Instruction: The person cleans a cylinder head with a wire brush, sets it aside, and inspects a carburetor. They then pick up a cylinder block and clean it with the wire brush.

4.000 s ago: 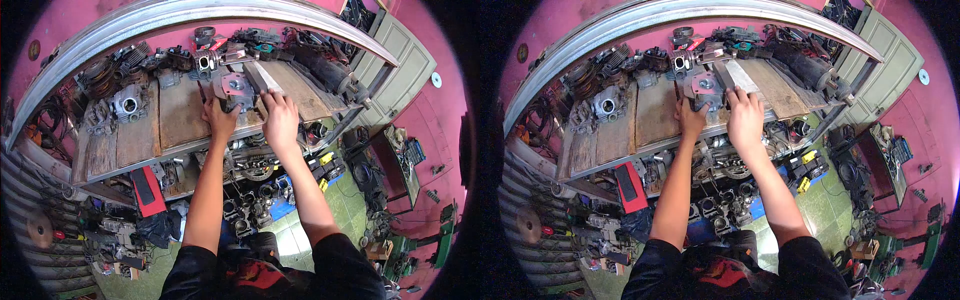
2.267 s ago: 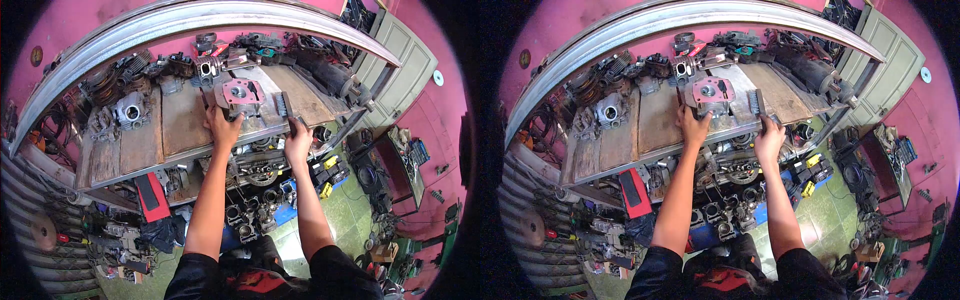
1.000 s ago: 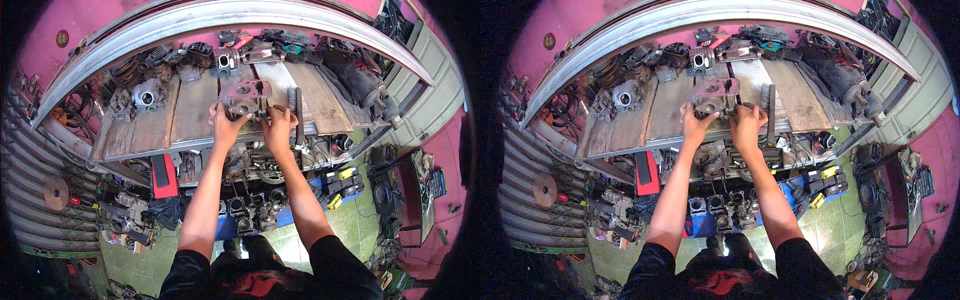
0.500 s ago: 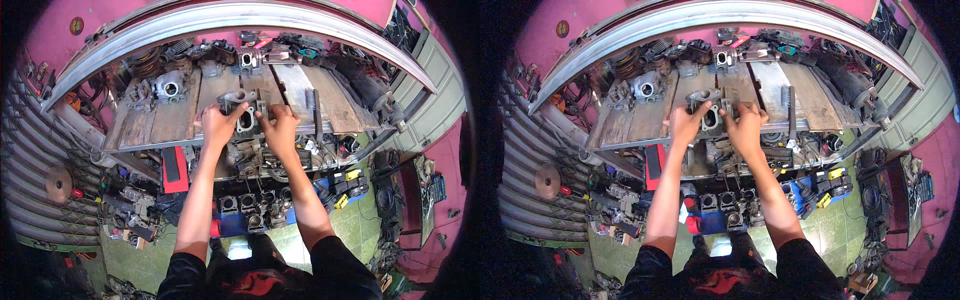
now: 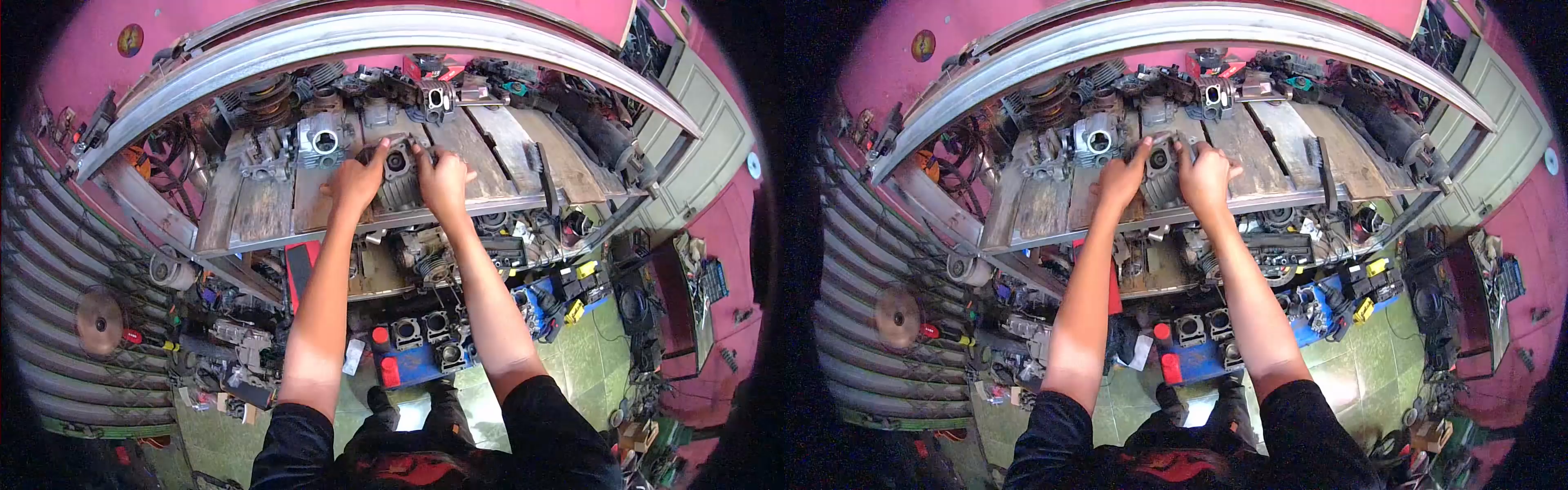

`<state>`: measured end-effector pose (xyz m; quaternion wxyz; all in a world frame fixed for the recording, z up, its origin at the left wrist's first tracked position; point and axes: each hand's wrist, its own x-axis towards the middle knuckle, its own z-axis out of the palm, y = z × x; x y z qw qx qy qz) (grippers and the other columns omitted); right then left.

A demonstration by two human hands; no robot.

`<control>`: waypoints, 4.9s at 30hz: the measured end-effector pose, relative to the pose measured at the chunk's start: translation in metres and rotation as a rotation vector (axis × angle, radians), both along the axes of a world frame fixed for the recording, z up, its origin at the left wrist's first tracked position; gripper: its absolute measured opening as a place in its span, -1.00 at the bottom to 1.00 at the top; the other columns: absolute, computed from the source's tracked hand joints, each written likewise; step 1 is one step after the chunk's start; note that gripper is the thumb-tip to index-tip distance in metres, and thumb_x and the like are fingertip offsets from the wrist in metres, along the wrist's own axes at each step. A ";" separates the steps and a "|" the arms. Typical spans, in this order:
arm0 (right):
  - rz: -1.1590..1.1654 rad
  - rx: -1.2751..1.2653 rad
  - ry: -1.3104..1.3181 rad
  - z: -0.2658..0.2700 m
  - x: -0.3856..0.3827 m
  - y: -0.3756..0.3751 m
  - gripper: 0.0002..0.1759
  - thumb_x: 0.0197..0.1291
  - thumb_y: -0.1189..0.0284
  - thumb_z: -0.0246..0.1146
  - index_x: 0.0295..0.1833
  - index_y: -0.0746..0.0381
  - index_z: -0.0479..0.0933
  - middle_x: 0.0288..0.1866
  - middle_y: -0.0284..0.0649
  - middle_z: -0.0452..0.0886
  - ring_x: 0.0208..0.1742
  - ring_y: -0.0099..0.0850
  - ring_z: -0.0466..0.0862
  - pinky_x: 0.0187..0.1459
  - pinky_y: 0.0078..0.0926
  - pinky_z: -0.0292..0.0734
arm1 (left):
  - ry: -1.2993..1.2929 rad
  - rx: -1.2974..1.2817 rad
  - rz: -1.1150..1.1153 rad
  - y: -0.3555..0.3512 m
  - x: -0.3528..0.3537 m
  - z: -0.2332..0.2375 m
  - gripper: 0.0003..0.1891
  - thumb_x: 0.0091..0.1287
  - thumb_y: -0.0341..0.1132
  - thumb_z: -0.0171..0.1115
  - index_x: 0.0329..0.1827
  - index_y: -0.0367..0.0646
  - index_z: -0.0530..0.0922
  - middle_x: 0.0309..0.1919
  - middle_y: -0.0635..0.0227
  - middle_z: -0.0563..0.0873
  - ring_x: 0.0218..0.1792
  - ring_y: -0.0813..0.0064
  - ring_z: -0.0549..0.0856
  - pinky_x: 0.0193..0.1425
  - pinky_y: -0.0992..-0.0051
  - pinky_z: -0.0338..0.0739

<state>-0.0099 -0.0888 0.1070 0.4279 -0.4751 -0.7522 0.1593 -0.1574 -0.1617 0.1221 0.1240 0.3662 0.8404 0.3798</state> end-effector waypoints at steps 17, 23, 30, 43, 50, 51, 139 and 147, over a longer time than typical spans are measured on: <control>0.125 0.242 0.198 -0.014 -0.027 0.031 -0.65 0.67 0.17 0.11 0.13 0.11 0.75 0.21 -0.22 0.73 0.35 0.05 0.49 0.43 0.48 0.14 | 0.664 0.709 -0.134 0.020 0.001 -0.050 -0.37 0.36 0.26 0.44 0.28 0.00 0.69 0.09 0.16 0.79 0.32 0.07 0.57 0.40 -0.12 0.15; 0.319 0.271 0.147 -0.021 -0.027 0.053 -0.56 0.62 0.02 0.15 0.23 0.07 0.74 0.24 -0.20 0.76 0.40 -0.03 0.46 0.50 0.28 0.05 | 0.705 0.618 -0.274 0.034 -0.032 -0.052 0.08 -0.13 0.43 0.67 0.40 -0.09 0.62 0.21 0.16 0.76 0.41 0.09 0.51 0.48 -0.06 0.11; 0.330 0.006 0.026 -0.024 -0.042 0.090 -0.44 0.53 -0.19 0.17 0.32 -0.06 0.72 0.27 -0.12 0.77 0.52 -0.02 0.40 0.61 0.34 -0.21 | 0.559 0.137 -0.420 0.055 -0.062 -0.037 0.25 -0.04 0.43 0.63 0.63 -0.21 0.41 0.41 -0.11 0.62 0.57 -0.02 0.36 0.64 -0.05 0.01; 0.453 0.296 0.032 -0.056 -0.042 0.108 -0.47 0.60 -0.09 0.10 0.35 -0.01 0.69 0.39 -0.22 0.68 0.44 0.03 0.41 0.51 0.32 -0.04 | 0.839 -0.021 -0.496 0.069 -0.082 -0.009 0.14 -0.01 0.70 0.33 0.39 -0.13 0.72 0.24 -0.07 0.76 0.49 0.02 0.47 0.62 0.02 0.03; 0.444 0.291 -0.071 -0.058 -0.052 0.126 -0.39 0.54 -0.22 0.15 0.42 -0.08 0.65 0.42 -0.28 0.66 0.49 0.01 0.38 0.51 0.23 0.00 | 0.901 -0.142 -0.489 0.079 -0.092 0.003 0.15 0.04 0.64 0.37 0.48 -0.17 0.65 0.25 -0.16 0.70 0.48 0.05 0.48 0.61 -0.01 0.00; 0.427 0.278 -0.086 -0.058 -0.056 0.129 -0.39 0.54 -0.23 0.14 0.43 -0.10 0.64 0.43 -0.29 0.65 0.50 0.03 0.38 0.51 0.25 -0.01 | 0.895 -0.148 -0.484 0.080 -0.093 0.005 0.15 0.04 0.65 0.36 0.48 -0.15 0.65 0.24 -0.15 0.71 0.48 0.05 0.49 0.60 -0.01 0.01; -0.154 -0.643 -0.187 -0.465 0.398 -0.121 -0.37 0.11 0.45 0.53 0.35 0.13 0.61 0.21 -0.20 0.69 0.32 -0.04 0.51 0.34 -0.01 0.28 | 0.068 -0.269 -0.640 -0.067 0.355 -0.441 -0.29 0.23 -0.43 0.55 0.49 -0.14 0.52 0.24 0.02 0.68 0.29 -0.15 0.57 0.47 -0.01 0.43; -0.048 -0.516 -0.234 -0.474 0.396 -0.097 -0.44 0.16 0.37 0.55 0.31 0.11 0.69 0.09 -0.23 0.75 0.23 -0.06 0.57 0.30 -0.01 0.31 | 0.193 -0.231 -0.812 -0.024 0.342 -0.461 -0.11 0.10 -0.33 0.67 0.57 -0.10 0.47 0.32 0.08 0.68 0.30 -0.10 0.51 0.51 0.04 0.34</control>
